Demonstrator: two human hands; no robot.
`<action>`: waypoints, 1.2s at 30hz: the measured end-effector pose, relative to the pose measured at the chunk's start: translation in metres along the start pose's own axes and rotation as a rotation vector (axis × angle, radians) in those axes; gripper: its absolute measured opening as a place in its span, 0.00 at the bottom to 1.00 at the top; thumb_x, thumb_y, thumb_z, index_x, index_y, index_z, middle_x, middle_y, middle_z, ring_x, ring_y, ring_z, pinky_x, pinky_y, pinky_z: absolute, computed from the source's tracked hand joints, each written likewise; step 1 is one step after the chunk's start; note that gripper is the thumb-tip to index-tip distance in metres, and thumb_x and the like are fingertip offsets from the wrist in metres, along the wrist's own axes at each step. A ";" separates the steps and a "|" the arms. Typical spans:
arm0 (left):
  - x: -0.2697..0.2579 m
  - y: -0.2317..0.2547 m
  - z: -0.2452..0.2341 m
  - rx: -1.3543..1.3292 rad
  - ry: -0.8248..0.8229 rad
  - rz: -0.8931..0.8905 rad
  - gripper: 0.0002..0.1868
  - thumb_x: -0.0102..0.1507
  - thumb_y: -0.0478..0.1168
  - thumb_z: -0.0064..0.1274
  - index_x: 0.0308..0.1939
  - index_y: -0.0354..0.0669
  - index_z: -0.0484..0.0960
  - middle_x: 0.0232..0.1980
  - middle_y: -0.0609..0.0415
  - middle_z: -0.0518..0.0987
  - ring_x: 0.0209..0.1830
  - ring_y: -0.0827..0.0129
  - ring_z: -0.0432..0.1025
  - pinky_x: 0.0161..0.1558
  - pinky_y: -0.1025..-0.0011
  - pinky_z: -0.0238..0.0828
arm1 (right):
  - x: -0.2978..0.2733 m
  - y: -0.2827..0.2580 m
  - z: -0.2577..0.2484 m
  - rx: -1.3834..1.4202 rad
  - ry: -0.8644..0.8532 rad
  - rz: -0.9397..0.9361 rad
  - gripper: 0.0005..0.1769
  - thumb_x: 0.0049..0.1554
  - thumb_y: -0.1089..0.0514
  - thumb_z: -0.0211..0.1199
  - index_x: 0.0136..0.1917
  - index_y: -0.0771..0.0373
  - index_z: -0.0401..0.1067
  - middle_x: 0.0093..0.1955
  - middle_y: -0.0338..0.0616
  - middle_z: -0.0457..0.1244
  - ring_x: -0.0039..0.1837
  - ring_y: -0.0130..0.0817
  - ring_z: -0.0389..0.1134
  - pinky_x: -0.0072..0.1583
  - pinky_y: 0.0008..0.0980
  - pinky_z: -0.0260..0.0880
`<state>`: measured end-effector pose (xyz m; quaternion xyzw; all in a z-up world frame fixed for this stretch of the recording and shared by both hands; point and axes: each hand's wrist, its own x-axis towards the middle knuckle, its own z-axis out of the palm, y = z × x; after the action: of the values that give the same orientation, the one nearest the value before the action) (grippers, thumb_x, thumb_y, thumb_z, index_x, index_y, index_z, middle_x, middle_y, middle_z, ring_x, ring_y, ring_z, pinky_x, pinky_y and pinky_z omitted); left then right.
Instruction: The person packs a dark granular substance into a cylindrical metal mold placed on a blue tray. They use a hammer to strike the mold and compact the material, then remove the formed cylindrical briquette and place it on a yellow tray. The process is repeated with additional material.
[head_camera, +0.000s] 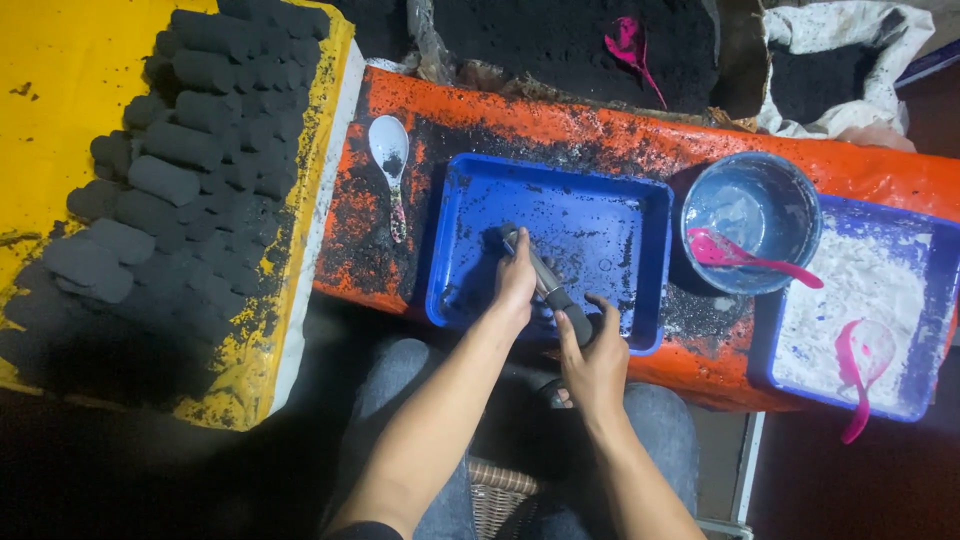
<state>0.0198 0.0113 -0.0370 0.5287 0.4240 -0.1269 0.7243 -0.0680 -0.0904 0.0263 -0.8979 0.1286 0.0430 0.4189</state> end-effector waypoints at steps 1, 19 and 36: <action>-0.001 0.001 0.000 0.000 0.001 0.000 0.37 0.66 0.72 0.45 0.47 0.38 0.81 0.40 0.49 0.86 0.46 0.63 0.81 0.47 0.66 0.73 | 0.001 0.004 0.002 0.000 0.000 0.000 0.30 0.60 0.48 0.69 0.70 0.64 0.68 0.45 0.64 0.72 0.48 0.62 0.75 0.45 0.51 0.70; 0.013 -0.017 0.000 -0.408 -0.166 -0.356 0.26 0.68 0.61 0.52 0.41 0.39 0.75 0.31 0.45 0.76 0.22 0.60 0.76 0.23 0.64 0.77 | 0.056 0.018 0.013 0.233 0.244 -0.538 0.18 0.52 0.54 0.81 0.52 0.62 0.81 0.45 0.49 0.68 0.48 0.51 0.72 0.52 0.43 0.72; -0.021 0.024 -0.032 0.905 -0.231 1.091 0.16 0.58 0.35 0.55 0.50 0.45 0.81 0.41 0.51 0.83 0.50 0.47 0.77 0.52 0.55 0.76 | 0.095 -0.022 -0.002 0.066 0.090 -0.626 0.13 0.58 0.52 0.73 0.45 0.64 0.75 0.39 0.50 0.61 0.43 0.56 0.69 0.38 0.50 0.70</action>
<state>0.0073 0.0432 -0.0082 0.8969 -0.0741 0.0347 0.4346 0.0289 -0.0971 0.0262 -0.8807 -0.1345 -0.1319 0.4347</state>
